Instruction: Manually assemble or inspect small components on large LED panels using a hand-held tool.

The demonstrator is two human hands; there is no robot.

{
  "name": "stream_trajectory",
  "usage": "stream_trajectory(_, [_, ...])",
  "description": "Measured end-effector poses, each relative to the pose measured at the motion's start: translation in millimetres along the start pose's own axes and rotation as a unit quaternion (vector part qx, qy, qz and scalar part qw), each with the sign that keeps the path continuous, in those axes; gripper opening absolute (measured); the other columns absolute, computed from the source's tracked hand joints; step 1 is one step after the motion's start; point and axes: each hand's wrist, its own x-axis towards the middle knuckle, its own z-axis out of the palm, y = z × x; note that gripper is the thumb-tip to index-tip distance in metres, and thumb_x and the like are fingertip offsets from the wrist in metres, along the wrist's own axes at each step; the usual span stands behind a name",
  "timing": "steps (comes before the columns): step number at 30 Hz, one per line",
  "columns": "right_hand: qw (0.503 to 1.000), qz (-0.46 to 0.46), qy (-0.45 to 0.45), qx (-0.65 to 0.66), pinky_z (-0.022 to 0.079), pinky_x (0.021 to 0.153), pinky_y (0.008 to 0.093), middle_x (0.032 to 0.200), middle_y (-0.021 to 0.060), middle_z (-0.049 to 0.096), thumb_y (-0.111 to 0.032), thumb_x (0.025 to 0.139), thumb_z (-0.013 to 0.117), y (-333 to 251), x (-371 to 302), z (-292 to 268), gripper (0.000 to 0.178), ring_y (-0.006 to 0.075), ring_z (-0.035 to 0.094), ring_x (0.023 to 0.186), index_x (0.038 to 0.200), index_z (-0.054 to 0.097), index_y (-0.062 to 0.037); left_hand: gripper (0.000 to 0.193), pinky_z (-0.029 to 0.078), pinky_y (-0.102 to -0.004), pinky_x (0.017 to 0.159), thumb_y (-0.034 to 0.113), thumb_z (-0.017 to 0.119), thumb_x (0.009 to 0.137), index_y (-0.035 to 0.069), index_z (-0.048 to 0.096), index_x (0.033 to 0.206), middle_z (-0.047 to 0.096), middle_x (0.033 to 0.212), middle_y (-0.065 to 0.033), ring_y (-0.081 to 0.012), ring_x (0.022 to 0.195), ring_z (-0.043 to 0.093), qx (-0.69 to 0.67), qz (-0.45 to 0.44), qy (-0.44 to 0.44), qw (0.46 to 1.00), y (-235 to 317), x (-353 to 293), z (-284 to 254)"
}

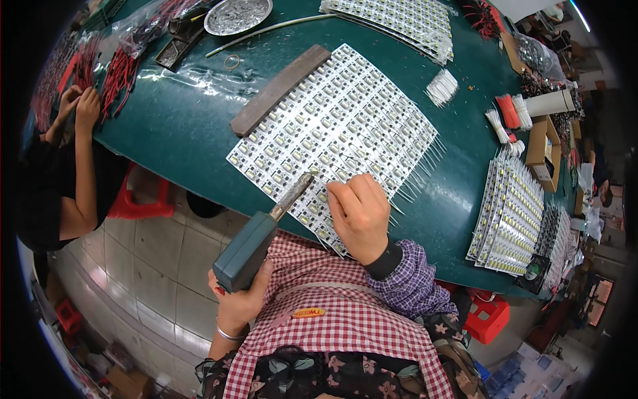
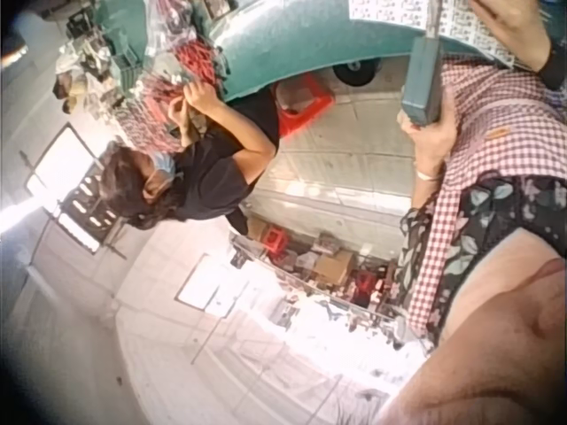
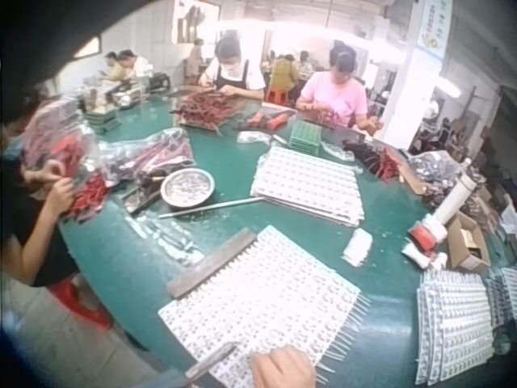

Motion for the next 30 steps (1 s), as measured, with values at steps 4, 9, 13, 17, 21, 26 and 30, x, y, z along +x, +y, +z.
stream_trajectory(4, [1.0, 0.005, -0.005, -0.002, 0.041, 0.063, 0.0375, 0.075, 0.0074, 0.046, 0.003, 0.078, 0.072, -0.3, -0.6, 3.5, 0.015, 0.0253, 0.051, 0.071, 0.088, 0.062, -0.0038, 0.031, 0.054, -0.0267, 0.065, 0.009, 0.08, 0.086, -0.007, 0.068, 0.109, 0.072, 0.094, -0.0081, -0.0125, 0.075, 0.066, 0.01, -0.004, -0.008, 1.0, 1.5, 0.3, -1.2])
stream_trajectory(9, [1.0, 0.006, -0.007, -0.011, 0.041, 0.063, 0.0379, 0.075, 0.0077, 0.045, 0.003, 0.077, 0.071, -0.9, -0.3, 5.1, 0.016, 0.0256, 0.052, 0.071, 0.084, 0.059, -0.0048, 0.031, 0.054, -0.0284, 0.073, 0.01, 0.081, 0.085, -0.006, 0.069, 0.109, 0.073, 0.094, -0.0077, -0.014, 0.081, 0.066, 0.011, 0.01, -0.012, 1.0, 10.2, 5.5, -1.1])
stream_trajectory(13, [1.0, 0.005, -0.009, -0.014, 0.042, 0.063, 0.038, 0.075, 0.0078, 0.044, 0.003, 0.075, 0.071, -1.4, -0.1, 4.8, 0.017, 0.0257, 0.052, 0.071, 0.081, 0.057, -0.0053, 0.023, 0.053, -0.0286, 0.069, 0.007, 0.08, 0.082, -0.004, 0.071, 0.101, 0.073, 0.089, -0.0088, -0.016, 0.075, 0.068, 0.003, 0.02, -0.002, 1.0, 11.5, 8.3, 2.4])
stream_trajectory(17, [1.0, 0.004, -0.007, -0.014, 0.042, 0.063, 0.0382, 0.075, 0.0078, 0.045, 0.003, 0.075, 0.071, -1.8, -0.3, 5.5, 0.017, 0.0258, 0.052, 0.072, 0.08, 0.056, -0.0054, 0.019, 0.053, -0.0283, 0.066, 0.005, 0.079, 0.081, -0.003, 0.071, 0.096, 0.072, 0.087, -0.0092, -0.0163, 0.072, 0.069, 0.0, 0.009, 0.0, 1.0, 14.1, 10.9, 4.8])
stream_trajectory(21, [1.0, 0.006, -0.009, -0.014, 0.042, 0.064, 0.0383, 0.075, 0.0078, 0.045, 0.004, 0.075, 0.07, -2.5, -0.3, 5.1, 0.017, 0.0258, 0.052, 0.072, 0.079, 0.056, -0.0054, 0.018, 0.053, -0.0285, 0.065, 0.005, 0.079, 0.081, -0.002, 0.072, 0.095, 0.072, 0.086, -0.0092, -0.017, 0.071, 0.07, 0.01, 0.018, 0.003, 1.0, 12.3, 9.9, 4.9])
stream_trajectory(26, [1.0, 0.001, -0.003, -0.013, 0.042, 0.063, 0.0381, 0.074, 0.0079, 0.044, 0.004, 0.075, 0.07, -1.5, -0.1, 5.9, 0.018, 0.0258, 0.052, 0.071, 0.078, 0.055, -0.0053, 0.026, 0.052, -0.027, 0.063, 0.007, 0.079, 0.087, -0.005, 0.068, 0.106, 0.069, 0.087, -0.0062, -0.0124, 0.072, 0.063, 0.003, -0.002, -0.03, 1.0, -1.6, 0.4, -1.5])
stream_trajectory(30, [1.0, 0.0, -0.001, -0.015, 0.042, 0.063, 0.0381, 0.074, 0.0081, 0.044, 0.004, 0.075, 0.07, -1.0, -0.9, 6.8, 0.018, 0.0261, 0.052, 0.07, 0.078, 0.055, -0.0052, 0.025, 0.05, -0.0254, 0.057, 0.005, 0.077, 0.088, -0.006, 0.066, 0.107, 0.067, 0.083, -0.0055, -0.0113, 0.066, 0.061, -0.011, -0.002, -0.01, 1.0, -8.1, -5.4, -3.9])
